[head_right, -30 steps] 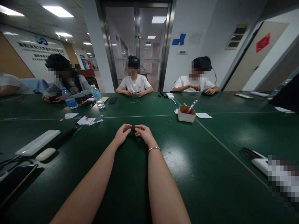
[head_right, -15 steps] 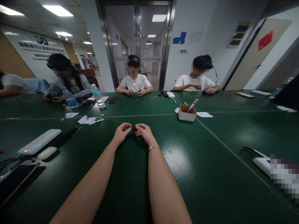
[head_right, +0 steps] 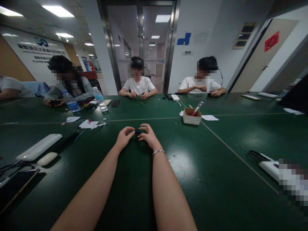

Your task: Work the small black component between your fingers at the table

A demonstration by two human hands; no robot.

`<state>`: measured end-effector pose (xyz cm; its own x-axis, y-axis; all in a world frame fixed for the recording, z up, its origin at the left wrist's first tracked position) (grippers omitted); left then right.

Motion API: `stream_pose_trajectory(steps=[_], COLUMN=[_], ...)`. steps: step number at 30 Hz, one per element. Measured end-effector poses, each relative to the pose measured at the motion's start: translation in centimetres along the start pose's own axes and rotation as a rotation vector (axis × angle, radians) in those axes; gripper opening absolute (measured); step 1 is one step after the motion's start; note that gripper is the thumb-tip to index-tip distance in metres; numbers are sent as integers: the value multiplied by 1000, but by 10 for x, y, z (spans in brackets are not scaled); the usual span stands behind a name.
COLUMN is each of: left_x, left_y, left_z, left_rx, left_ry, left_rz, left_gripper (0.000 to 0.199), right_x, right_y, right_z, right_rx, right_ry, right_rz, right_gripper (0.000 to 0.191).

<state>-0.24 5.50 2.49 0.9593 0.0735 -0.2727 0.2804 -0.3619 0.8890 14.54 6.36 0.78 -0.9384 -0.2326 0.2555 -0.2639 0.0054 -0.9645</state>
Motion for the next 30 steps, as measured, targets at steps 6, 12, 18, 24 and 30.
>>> stream_pose_trajectory(steps=[6,12,18,24,30], left_x=[0,-1,0,-2,-1], left_y=[0,-2,2,0,-3], left_z=[0,-1,0,-1,-1], left_rx=[2,-11,-13,-13,1], left_ry=[6,32,28,49,40], left_rz=[3,10,-1,12,6], left_gripper=[19,19,18,18,17], right_x=[-1,2,1,-2,2], right_y=[7,-1,9,-2,6], right_z=[-1,1,-1,2,0], right_rx=[104,-12,123,5,147], right_ry=[38,-47,-3,-17,29], right_rz=[44,60,100,30,92], right_gripper=[36,62,36,77,42])
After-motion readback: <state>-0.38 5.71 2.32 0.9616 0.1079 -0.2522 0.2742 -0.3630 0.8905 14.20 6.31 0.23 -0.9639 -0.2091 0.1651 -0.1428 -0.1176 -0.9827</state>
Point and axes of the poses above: each hand's wrist, its own z-axis away from the middle knuckle, its own x-axis out of the palm, y = z × x, the point moved 6 cm from there along -z, towards the middle knuckle, and after that the axes turned 1 degree about z, right-handed, at the moved point
